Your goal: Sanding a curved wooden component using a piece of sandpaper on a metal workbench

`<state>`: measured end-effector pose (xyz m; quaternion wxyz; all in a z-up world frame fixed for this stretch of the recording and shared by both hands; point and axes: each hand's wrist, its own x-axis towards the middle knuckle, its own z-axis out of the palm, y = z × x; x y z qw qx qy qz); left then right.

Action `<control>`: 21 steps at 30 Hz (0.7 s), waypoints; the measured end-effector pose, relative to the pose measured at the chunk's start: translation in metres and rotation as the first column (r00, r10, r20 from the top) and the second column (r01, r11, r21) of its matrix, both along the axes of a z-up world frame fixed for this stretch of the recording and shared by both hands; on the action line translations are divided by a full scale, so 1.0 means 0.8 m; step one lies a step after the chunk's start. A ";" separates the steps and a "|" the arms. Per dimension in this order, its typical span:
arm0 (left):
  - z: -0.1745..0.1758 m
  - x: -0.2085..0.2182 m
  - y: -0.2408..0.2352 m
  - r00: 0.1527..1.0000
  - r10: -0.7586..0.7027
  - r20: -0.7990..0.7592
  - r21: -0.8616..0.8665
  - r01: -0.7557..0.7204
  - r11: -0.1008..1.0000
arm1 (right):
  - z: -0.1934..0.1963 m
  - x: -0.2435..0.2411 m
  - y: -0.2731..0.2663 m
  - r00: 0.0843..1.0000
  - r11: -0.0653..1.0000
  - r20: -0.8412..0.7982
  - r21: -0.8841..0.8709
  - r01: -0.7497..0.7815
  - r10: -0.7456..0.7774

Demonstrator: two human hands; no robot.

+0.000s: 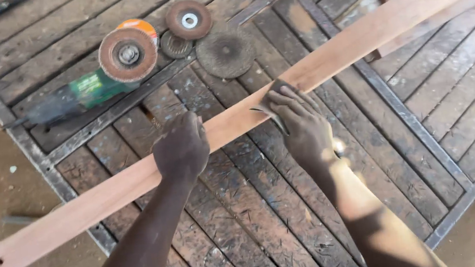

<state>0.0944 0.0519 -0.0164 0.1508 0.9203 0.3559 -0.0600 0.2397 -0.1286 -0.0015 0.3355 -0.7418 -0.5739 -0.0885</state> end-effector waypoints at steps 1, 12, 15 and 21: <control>0.005 -0.002 -0.001 1.000 0.017 -0.019 -0.011 -0.017 1.000 | 0.003 -0.003 -0.001 0.994 0.996 0.059 -0.006 0.092 -0.091; 0.045 -0.067 0.051 0.998 -0.045 -0.044 -0.283 0.030 0.959 | -0.023 0.045 -0.001 0.947 0.899 0.318 -0.400 0.178 -0.046; 0.030 -0.055 0.053 0.987 -0.023 -0.158 -0.265 -0.020 0.964 | -0.016 0.031 -0.005 0.931 0.924 0.349 -0.312 0.221 -0.105; 0.015 -0.065 0.061 0.990 -0.015 -0.144 -0.114 -0.002 0.994 | -0.023 0.021 0.005 0.946 0.981 0.276 -0.045 0.188 -0.169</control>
